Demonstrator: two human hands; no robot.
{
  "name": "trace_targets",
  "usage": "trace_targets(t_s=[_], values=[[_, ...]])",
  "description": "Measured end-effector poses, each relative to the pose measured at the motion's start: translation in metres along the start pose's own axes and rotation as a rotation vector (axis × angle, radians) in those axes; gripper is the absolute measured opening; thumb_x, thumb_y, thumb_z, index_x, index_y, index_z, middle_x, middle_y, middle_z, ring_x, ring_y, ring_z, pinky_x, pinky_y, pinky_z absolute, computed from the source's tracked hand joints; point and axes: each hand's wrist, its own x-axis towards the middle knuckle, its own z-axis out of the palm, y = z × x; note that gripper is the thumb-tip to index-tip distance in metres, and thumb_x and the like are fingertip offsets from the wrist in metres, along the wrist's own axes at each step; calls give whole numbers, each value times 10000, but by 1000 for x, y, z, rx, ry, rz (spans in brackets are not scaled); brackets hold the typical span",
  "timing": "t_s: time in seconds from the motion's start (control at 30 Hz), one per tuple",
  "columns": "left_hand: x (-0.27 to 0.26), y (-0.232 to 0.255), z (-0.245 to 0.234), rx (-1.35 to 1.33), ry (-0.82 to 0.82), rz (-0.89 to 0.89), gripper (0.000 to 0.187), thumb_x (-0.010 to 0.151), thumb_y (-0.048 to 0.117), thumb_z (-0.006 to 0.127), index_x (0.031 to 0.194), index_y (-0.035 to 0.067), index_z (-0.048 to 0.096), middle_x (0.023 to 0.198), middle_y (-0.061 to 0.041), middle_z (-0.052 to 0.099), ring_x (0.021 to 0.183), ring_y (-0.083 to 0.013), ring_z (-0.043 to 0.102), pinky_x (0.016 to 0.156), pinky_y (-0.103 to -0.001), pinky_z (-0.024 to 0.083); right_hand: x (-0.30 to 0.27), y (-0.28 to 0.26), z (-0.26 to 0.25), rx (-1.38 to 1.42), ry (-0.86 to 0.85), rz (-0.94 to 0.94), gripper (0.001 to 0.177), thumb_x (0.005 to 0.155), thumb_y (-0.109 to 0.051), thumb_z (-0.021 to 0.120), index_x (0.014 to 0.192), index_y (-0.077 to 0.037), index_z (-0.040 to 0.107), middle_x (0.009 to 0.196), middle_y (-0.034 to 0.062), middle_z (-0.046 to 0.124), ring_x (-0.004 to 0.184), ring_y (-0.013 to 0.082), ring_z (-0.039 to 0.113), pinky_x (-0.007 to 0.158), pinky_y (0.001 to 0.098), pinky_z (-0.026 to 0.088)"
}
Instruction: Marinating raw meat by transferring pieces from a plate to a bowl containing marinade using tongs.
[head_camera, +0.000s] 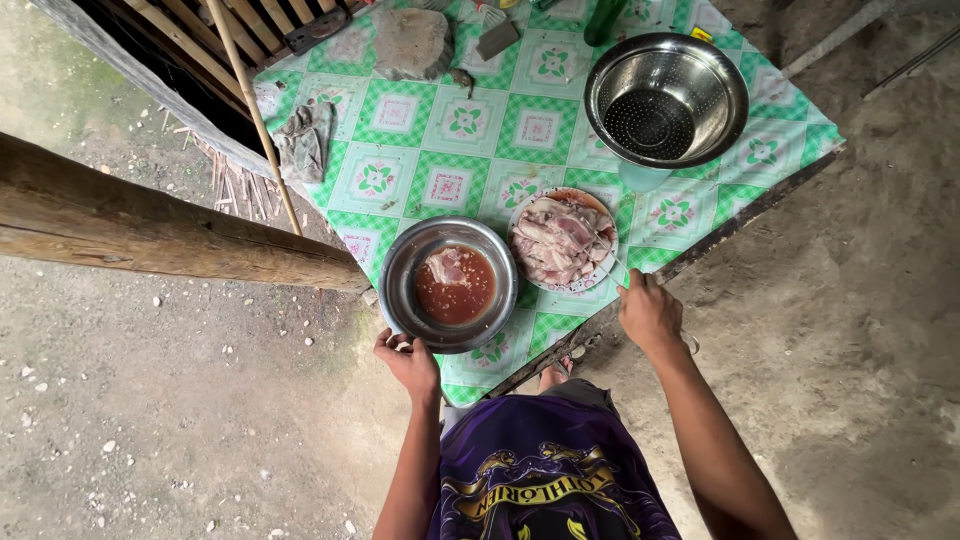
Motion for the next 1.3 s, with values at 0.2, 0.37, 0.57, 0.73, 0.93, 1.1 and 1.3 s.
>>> trace_targets(t_s=[0.2, 0.37, 0.57, 0.73, 0.93, 1.1, 1.3], values=[[1, 5, -1, -33, 11, -34, 547, 834, -55, 568, 1334, 20, 360, 1132, -119, 488, 825, -147, 542, 684, -295, 480, 1, -6, 8, -72, 15, -22, 403, 1008, -291, 617, 1235, 42, 617, 1043, 226, 703, 763, 320, 750, 604, 408, 622], [-1, 7, -3, 5, 17, -25, 553, 836, -54, 578, 1340, 22, 360, 1129, -121, 504, 829, -150, 539, 682, -295, 484, 6, -4, 16, -93, -25, -26, 341, 1068, -261, 561, 1211, 41, 634, 971, 217, 716, 680, 291, 734, 535, 393, 599], [0, 9, -2, -37, 17, -53, 561, 838, -52, 579, 1345, 27, 351, 1137, -118, 490, 809, -144, 536, 667, -295, 470, 14, 7, 22, -95, -123, 5, 244, 1043, -112, 554, 1208, 51, 630, 887, 212, 716, 609, 255, 718, 504, 386, 577], [-1, 9, -2, -43, 16, -59, 560, 844, -52, 576, 1347, 34, 346, 1146, -119, 481, 812, -142, 534, 666, -294, 469, 9, 2, 0, -15, -209, 49, 357, 940, -57, 658, 1279, 35, 596, 842, 207, 743, 647, 261, 728, 547, 383, 574], [0, 8, -2, -41, 17, -43, 559, 844, -50, 576, 1347, 33, 347, 1145, -121, 479, 814, -145, 536, 671, -290, 473, 11, 7, 2, 154, -138, 124, 340, 945, -65, 635, 1263, 51, 603, 868, 176, 718, 624, 255, 719, 497, 412, 590], [-3, 20, 0, -28, 8, -77, 562, 835, -56, 563, 1344, 33, 343, 1142, -118, 486, 811, -152, 548, 660, -300, 484, 3, -9, -26, 275, -126, 205, 322, 1057, -235, 530, 1233, 19, 623, 767, 170, 715, 636, 280, 684, 561, 429, 525], [1, 8, 0, -8, 10, -42, 564, 832, -49, 570, 1344, 31, 346, 1141, -120, 480, 841, -155, 537, 657, -307, 491, 5, -7, -13, 468, -66, 138, 244, 1048, -193, 547, 1104, 1, 684, 799, 119, 703, 658, 253, 675, 575, 406, 545]])
